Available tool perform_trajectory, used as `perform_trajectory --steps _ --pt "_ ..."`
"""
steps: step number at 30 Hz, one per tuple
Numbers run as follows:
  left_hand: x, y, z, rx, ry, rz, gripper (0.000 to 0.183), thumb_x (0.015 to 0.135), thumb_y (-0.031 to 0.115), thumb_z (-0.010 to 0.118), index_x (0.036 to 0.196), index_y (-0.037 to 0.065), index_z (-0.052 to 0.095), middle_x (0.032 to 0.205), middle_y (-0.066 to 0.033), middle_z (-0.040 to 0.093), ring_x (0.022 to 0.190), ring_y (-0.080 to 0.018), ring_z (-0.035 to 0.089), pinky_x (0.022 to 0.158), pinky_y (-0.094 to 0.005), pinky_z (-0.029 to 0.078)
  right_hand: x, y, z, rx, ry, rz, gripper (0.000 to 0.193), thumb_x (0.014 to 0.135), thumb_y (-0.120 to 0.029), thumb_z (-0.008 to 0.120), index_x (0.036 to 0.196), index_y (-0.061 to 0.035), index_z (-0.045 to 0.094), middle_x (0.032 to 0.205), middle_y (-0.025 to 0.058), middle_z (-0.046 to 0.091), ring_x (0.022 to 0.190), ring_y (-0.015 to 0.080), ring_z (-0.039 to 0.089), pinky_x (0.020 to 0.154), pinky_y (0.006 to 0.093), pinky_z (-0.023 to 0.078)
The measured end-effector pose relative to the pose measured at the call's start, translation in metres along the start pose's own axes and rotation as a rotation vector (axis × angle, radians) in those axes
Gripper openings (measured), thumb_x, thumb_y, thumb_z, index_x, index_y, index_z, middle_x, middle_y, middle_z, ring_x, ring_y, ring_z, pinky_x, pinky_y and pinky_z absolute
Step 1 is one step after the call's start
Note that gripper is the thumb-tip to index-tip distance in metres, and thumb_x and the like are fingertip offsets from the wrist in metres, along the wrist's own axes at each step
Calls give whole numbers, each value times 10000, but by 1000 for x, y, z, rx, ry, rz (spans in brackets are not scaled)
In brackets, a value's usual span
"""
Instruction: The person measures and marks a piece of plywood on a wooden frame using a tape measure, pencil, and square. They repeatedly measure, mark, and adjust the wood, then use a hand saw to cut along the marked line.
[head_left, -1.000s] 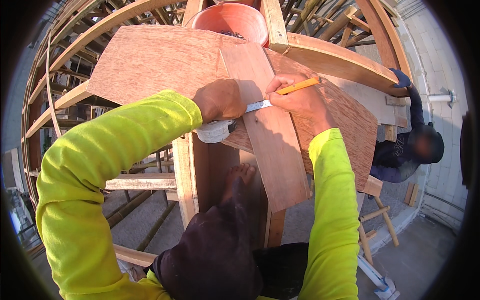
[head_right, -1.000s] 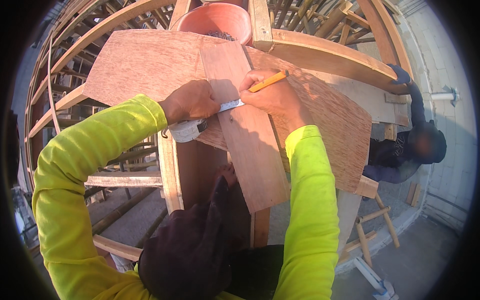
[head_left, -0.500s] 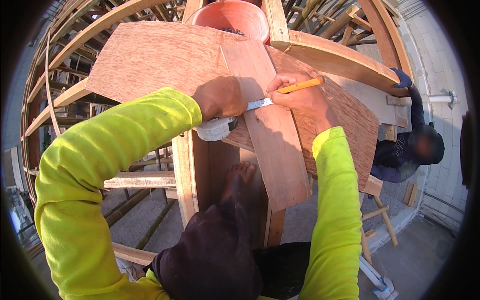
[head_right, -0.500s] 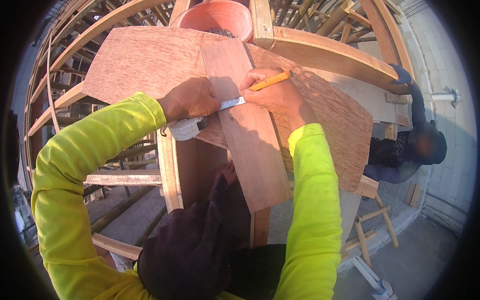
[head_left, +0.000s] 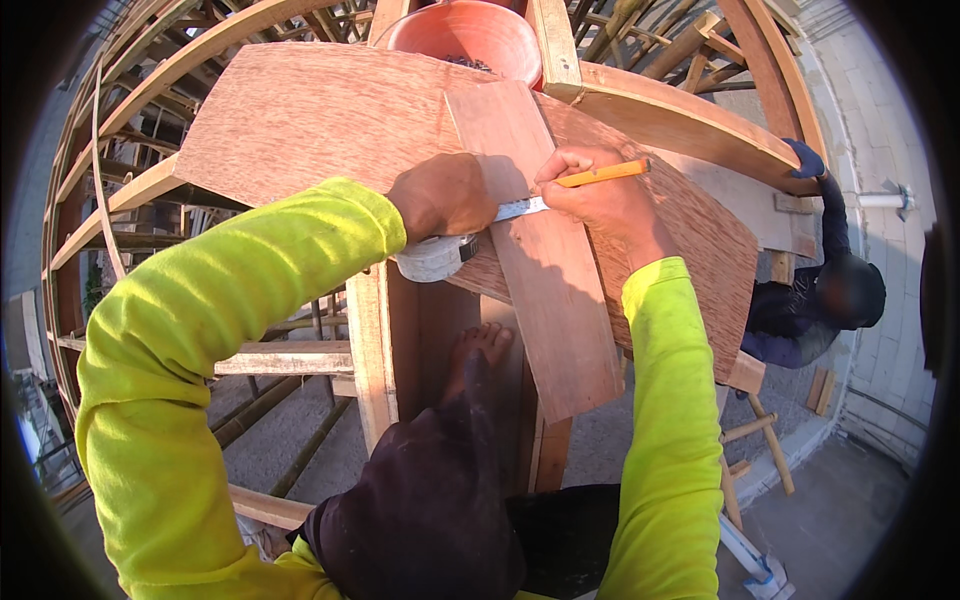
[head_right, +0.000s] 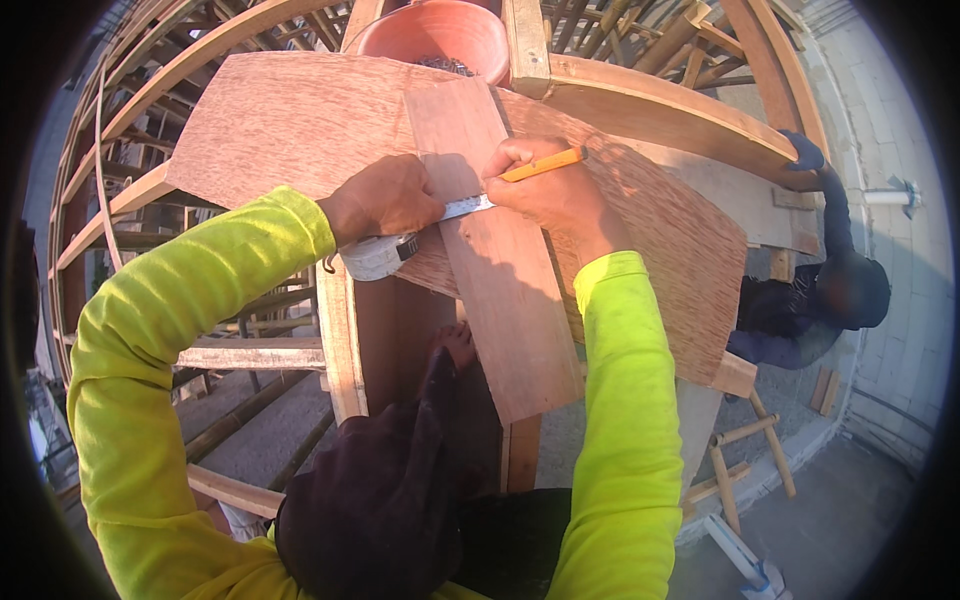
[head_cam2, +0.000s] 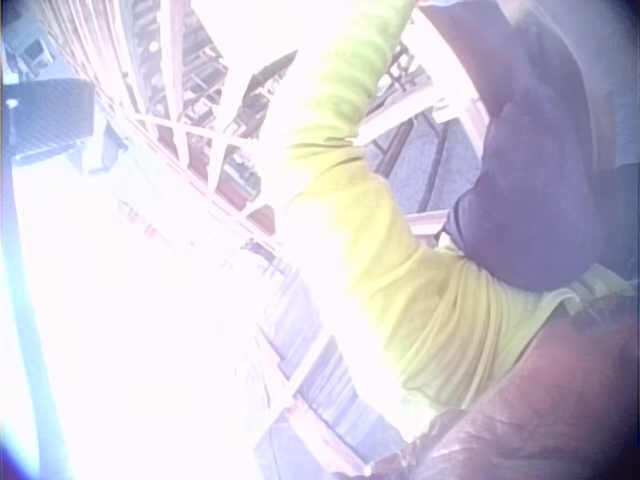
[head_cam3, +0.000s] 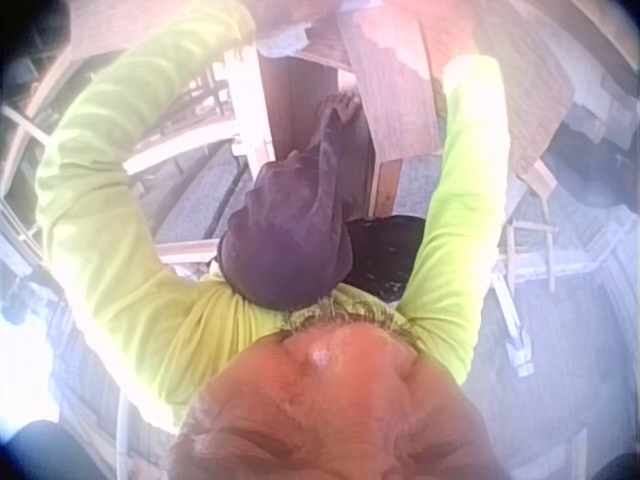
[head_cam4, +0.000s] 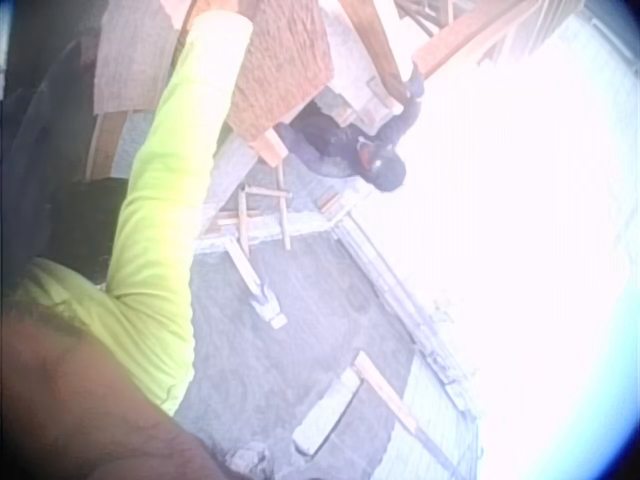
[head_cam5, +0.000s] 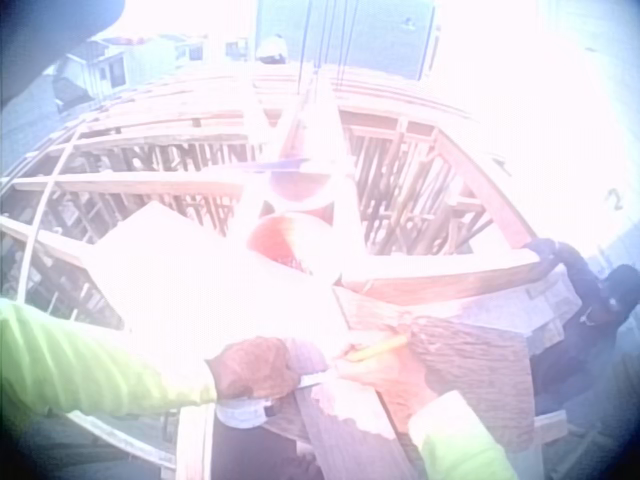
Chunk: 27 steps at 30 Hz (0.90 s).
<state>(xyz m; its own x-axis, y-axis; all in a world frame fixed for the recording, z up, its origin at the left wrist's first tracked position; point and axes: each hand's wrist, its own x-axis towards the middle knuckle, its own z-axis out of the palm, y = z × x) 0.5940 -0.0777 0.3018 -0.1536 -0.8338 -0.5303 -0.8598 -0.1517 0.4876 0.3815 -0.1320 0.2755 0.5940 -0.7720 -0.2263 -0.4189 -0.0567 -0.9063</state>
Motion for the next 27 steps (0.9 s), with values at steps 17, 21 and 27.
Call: perform_trajectory --steps 17,21,27 --pt "0 -19 -6 -97 26 42 332 821 299 647 824 -15 756 772 -241 702 734 -359 693 747 -431 542 -56 24 -7 229 641 41 216 986 -178 683 1086 13 683 899 58 694 670 66 618 576 218 504" --pt "14 -21 -19 -135 52 16 335 815 309 655 830 -10 759 793 -249 706 727 -355 700 742 -425 545 -75 48 13 -51 535 -81 243 1005 -197 658 1147 -2 683 986 57 692 774 77 648 676 234 529" --pt "1 -27 -21 -461 42 19 301 890 246 648 772 -22 716 691 -72 678 643 -125 630 627 -288 521 -91 28 27 148 550 -40 245 1003 -182 649 1128 25 690 916 78 690 842 139 647 769 288 518"
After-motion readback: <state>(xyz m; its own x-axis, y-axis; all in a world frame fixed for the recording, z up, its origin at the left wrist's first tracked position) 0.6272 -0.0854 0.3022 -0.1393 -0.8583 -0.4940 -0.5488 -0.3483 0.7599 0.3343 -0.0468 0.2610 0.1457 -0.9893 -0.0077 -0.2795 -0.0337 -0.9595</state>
